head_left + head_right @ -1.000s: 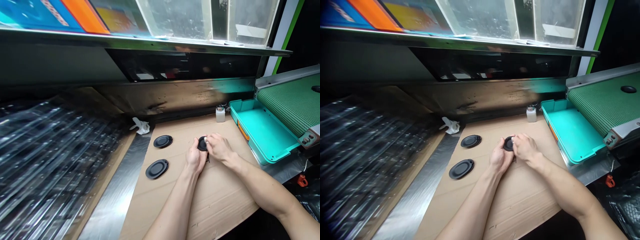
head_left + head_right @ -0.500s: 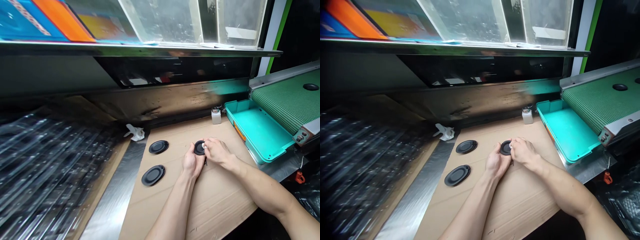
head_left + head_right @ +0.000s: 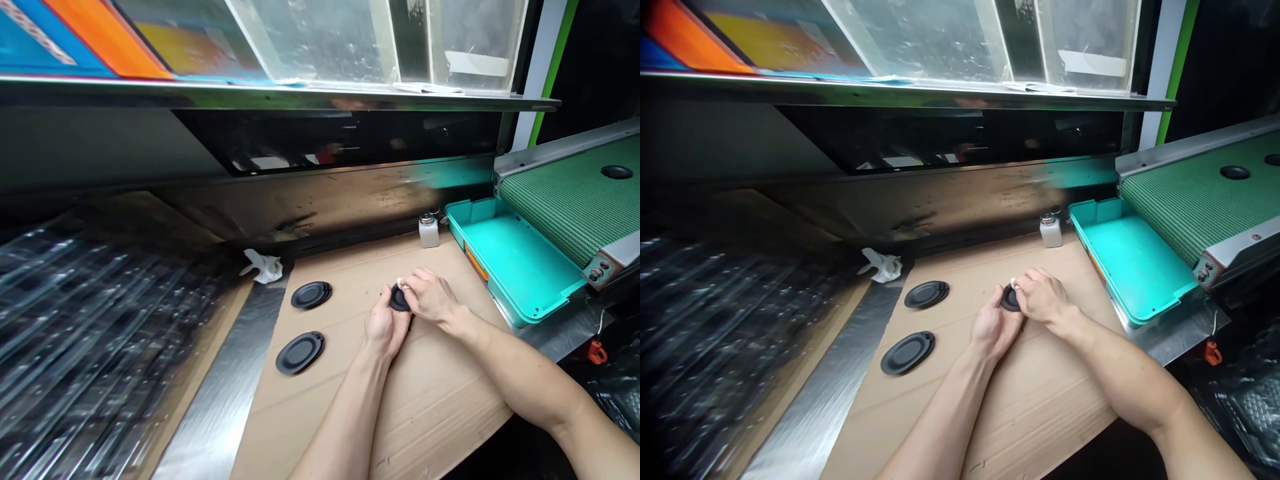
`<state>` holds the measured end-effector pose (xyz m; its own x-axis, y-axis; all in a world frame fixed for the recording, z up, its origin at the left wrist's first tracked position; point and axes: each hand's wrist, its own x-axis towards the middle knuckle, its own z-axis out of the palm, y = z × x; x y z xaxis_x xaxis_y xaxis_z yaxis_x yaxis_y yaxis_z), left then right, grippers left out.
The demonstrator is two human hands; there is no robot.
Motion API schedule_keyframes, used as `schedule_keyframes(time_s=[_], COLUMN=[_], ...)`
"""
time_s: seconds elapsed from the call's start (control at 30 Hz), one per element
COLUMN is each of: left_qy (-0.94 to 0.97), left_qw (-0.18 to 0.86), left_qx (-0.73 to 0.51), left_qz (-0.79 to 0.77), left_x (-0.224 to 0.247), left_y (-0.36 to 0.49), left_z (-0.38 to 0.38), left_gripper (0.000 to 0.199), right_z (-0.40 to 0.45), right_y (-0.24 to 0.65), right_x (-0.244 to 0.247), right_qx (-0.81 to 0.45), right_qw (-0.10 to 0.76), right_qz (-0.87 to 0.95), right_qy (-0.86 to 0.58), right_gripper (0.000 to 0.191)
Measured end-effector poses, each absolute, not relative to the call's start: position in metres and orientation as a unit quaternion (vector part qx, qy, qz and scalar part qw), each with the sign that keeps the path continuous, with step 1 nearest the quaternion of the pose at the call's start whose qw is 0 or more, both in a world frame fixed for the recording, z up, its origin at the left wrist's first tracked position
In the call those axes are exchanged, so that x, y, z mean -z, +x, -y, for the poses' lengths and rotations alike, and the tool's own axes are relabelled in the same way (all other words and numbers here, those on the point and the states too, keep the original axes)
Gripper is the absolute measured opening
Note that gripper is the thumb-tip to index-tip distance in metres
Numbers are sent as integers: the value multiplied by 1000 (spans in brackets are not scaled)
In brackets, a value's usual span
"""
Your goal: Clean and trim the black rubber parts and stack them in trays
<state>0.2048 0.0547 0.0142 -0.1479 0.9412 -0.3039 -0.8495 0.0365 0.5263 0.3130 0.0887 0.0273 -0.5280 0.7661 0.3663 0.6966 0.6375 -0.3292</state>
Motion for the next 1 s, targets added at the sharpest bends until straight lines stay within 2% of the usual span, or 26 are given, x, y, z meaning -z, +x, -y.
schedule_keyframes(time_s=[0.1,0.27,0.4,0.5,0.63,0.7,0.77,0.9,1.0], left_qy=[85,97,103,104,88,82,81,74,85], left_qw=[645,636,639,636,630,627,628,640,662], left_qx=[-679,-682,-678,-681,-689,-693,-694,-687,-672], left_qz=[-340,-348,-350,-347,-348,-346,-343,-335,-322], left_x=[-15,-13,-12,-14,-18,-19,-18,-14,-13], left_y=[199,182,171,165,160,159,161,173,183], left_z=[-55,-58,-59,-59,-57,-58,-59,-62,-61], left_gripper=[46,46,47,47,47,46,45,42,43], right_z=[-84,-78,-73,-64,-56,-58,-64,-72,-67], right_y=[317,338,352,351,343,341,338,322,305], right_x=[-34,-62,-85,-91,-83,-75,-67,-42,-23], right_qx=[-72,-112,6,37,-48,-66,-78,-126,-141], right_qw=[194,62,100,127,3,-26,20,218,263], right_qz=[852,867,813,835,858,857,866,858,856], right_qy=[-482,-482,-574,-533,-511,-511,-494,-447,-422], right_gripper=[26,25,29,31,34,36,30,31,29])
